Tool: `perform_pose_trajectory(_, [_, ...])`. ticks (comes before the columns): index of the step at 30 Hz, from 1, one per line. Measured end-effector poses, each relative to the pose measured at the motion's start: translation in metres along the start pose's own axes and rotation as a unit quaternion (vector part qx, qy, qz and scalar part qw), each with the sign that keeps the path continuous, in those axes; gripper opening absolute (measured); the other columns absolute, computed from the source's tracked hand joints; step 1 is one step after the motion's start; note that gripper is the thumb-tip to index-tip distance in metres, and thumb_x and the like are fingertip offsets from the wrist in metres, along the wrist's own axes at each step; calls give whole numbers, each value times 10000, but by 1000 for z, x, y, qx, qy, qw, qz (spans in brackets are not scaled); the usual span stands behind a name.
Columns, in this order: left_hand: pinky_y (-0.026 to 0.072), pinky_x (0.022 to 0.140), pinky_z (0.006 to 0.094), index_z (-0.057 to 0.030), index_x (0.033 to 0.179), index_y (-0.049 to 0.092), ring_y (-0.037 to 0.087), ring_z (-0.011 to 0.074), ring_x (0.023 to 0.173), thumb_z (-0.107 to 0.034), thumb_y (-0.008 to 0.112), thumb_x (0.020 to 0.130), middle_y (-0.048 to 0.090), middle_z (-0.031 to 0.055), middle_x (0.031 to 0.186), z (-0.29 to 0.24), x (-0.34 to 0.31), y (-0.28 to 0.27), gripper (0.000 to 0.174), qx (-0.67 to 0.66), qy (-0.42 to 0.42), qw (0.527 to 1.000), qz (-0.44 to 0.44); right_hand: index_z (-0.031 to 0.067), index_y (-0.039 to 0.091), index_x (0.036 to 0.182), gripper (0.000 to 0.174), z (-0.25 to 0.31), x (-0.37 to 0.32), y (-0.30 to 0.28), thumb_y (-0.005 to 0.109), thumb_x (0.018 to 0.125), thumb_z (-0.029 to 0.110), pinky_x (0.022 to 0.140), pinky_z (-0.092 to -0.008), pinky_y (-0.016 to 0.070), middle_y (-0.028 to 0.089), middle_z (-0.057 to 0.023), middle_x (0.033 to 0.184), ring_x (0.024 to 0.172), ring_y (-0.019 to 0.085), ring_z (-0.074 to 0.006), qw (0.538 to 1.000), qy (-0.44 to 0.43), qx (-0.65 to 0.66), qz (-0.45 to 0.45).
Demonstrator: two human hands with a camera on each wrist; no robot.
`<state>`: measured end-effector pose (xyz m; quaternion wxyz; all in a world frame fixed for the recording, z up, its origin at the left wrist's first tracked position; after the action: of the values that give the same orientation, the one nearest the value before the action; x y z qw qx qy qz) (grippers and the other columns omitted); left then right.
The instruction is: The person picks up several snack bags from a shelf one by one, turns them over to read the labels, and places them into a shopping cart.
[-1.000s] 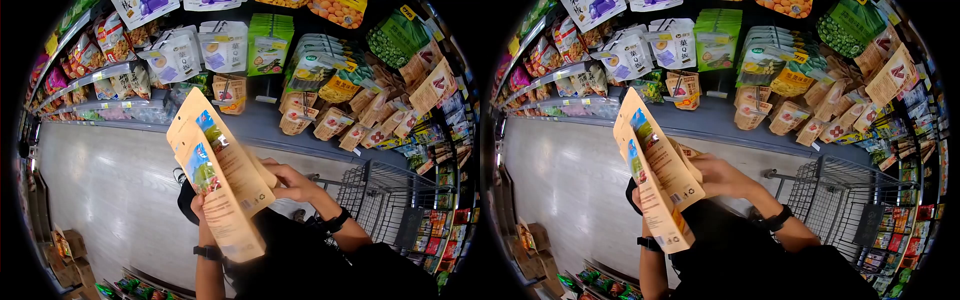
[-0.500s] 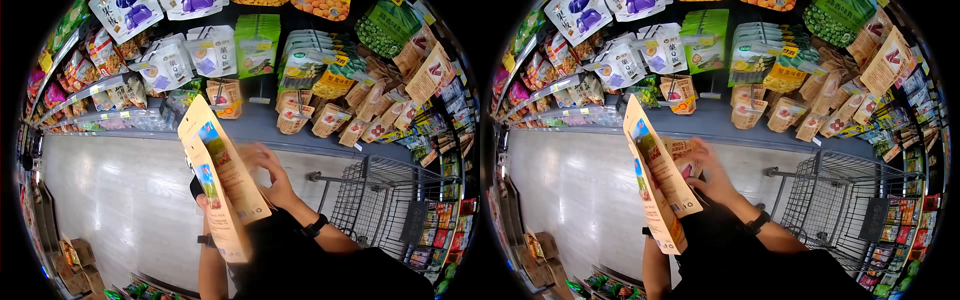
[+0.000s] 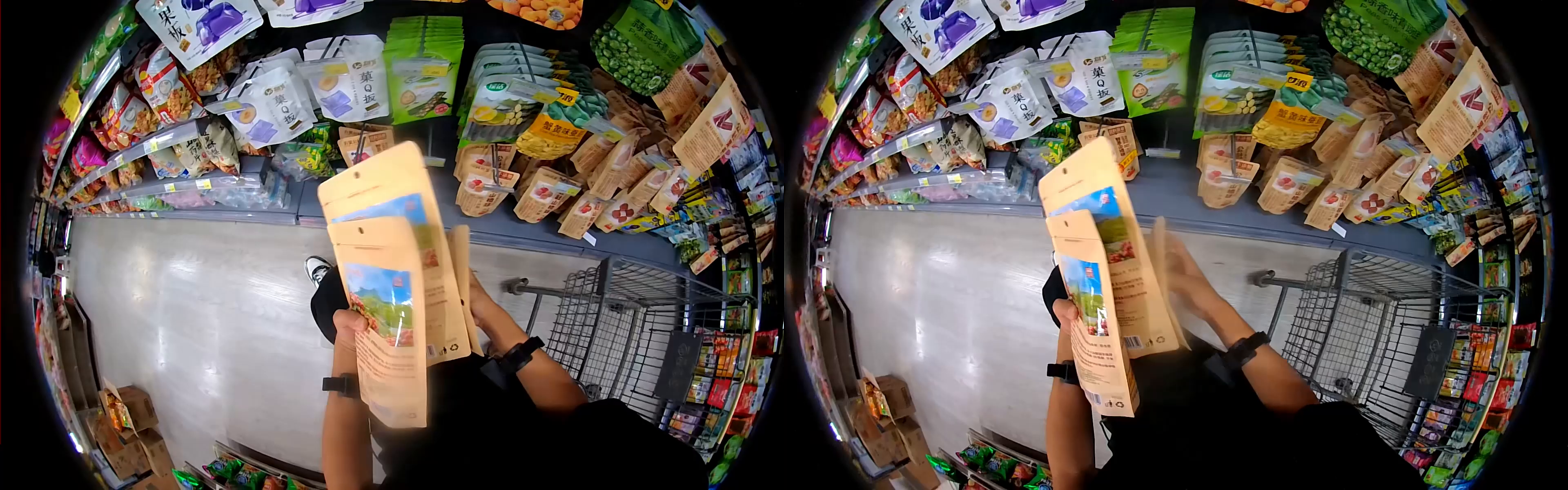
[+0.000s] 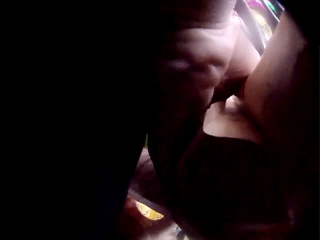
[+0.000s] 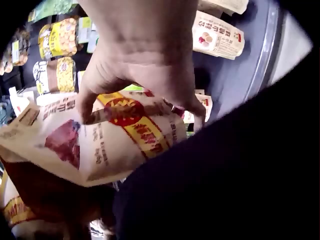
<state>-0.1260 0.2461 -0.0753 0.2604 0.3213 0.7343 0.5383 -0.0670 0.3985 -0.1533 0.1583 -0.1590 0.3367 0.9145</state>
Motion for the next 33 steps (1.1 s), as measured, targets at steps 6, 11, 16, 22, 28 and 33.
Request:
perform_pose_trajectory(6, [545,645,493,-48,1214,432,621,336,834,-396,494,829,567,209,1082,-5,2,0,523,3,14,1000,-11,92,352,1319,641,-29,12,-35,667,765,152,919,-387,439,517,-92,1192,1074,529,-211,974,79,145,156])
perform_pose_trajectory(11, [547,633,508,-57,1217,431,623,345,831,-411,475,846,564,212,1087,-4,1,10,515,5,25,1000,-16,82,398,1277,612,-55,10,-43,686,753,212,891,-412,455,542,-103,1153,1042,546,-254,948,114,250,163])
perform_pose_trajectory(16, [549,620,523,-66,1220,431,624,354,828,-425,456,863,562,214,1092,5,10,29,507,5,23,1000,-20,65,490,1190,410,-71,24,-104,524,838,273,895,-448,445,581,-123,1097,992,571,-295,940,94,328,-15])
perform_pose_trajectory(22, [525,537,588,-114,1217,436,621,389,801,-497,353,904,545,235,1106,1,10,-21,501,143,63,984,-90,61,455,1204,419,-75,53,-192,559,819,188,870,-435,458,571,-113,1097,990,576,-276,936,-62,263,-225])
perform_pose_trajectory(28, [538,654,535,-61,1230,421,611,374,858,-355,493,852,545,231,1116,9,34,11,484,31,33,998,-43,83,450,1194,431,-95,78,-223,614,796,119,780,-450,501,567,-103,1085,971,583,-270,915,-79,236,-319])
perform_pose_trajectory(33, [532,671,527,-54,1231,419,606,372,870,-342,503,837,543,231,1120,10,52,-12,496,30,33,998,-54,110,412,1258,456,-93,129,-218,584,838,161,836,-475,470,531,-95,1166,1045,546,-265,938,-110,245,-218])
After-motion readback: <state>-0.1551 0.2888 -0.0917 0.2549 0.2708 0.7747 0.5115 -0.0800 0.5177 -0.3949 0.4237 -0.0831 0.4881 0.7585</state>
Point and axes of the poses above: each hand's wrist, its own x-axis towards the middle knuckle, its own y-axis out of the palm, z = x × y, the point moved 6 cm from there along x, towards the middle knuckle
